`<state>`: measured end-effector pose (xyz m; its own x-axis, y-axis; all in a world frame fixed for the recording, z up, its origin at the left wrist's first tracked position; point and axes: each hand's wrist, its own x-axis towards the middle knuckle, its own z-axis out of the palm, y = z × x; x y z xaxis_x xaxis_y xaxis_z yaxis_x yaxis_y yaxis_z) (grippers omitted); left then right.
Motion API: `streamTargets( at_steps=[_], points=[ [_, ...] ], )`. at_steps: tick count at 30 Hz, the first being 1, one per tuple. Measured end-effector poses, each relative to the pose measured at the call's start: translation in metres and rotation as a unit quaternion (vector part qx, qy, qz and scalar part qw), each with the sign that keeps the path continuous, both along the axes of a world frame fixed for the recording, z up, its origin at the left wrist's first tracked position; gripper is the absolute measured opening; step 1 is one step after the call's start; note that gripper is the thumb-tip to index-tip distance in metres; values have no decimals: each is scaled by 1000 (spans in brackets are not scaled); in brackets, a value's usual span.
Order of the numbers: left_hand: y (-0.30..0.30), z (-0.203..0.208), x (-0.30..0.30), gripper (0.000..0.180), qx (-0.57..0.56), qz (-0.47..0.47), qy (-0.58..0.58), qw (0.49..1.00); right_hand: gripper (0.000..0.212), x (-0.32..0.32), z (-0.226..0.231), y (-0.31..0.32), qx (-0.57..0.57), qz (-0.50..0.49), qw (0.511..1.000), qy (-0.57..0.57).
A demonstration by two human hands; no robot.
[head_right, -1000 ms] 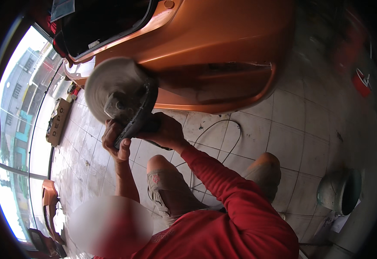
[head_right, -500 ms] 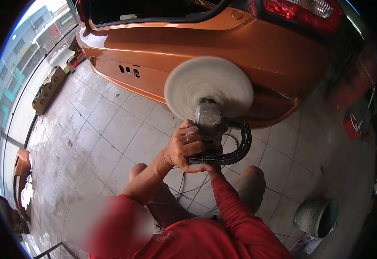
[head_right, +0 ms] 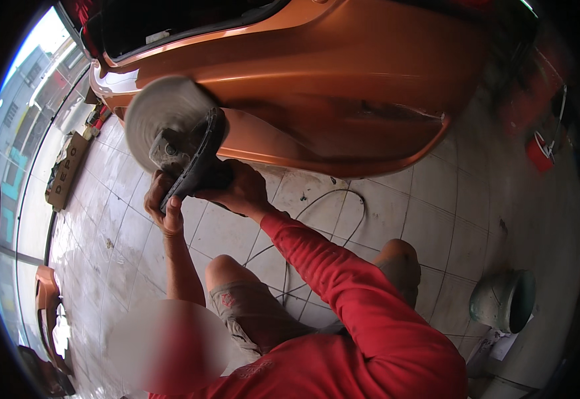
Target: The person uses a rotary polisher to smooth and finish the surface of an orange car bumper. They move the tool across the rear bumper area, including around the taillight and lower edge, while kneeling on the tiled floor.
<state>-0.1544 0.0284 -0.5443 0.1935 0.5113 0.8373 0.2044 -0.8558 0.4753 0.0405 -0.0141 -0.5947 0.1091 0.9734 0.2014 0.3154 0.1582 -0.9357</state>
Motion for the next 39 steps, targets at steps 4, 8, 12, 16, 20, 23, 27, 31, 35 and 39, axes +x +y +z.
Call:
streamTargets(
  at_steps=[4,8,12,16,20,23,27,31,35,39],
  points=[
    [-15,14,20,61,59,-49,93,993,70,7,-15,-18,127,-51,990,43],
    [-48,25,70,44,174,-106,216,955,66,10,-92,-37,159,-78,974,142],
    [-75,7,104,32,218,-149,317,911,66,-2,-176,-61,52,-27,914,401],
    [-100,-11,140,29,226,-192,370,880,66,-5,-216,-105,-46,-8,821,570],
    [-122,-25,183,31,244,-254,434,829,67,19,-239,-137,-84,-19,765,639],
    [-140,-39,213,33,237,-276,470,804,67,42,-248,-162,-94,-27,748,656],
    [-159,-26,250,22,233,-296,470,798,67,76,-249,-195,-100,-40,747,656],
    [-163,-21,254,37,218,-285,426,831,67,95,-248,-202,-101,-34,762,639],
    [-162,-19,234,34,202,-259,409,852,68,84,-234,-179,-80,-6,795,602],
    [-143,-1,192,33,179,-208,353,894,68,62,-190,-138,9,2,862,506]
  ],
)
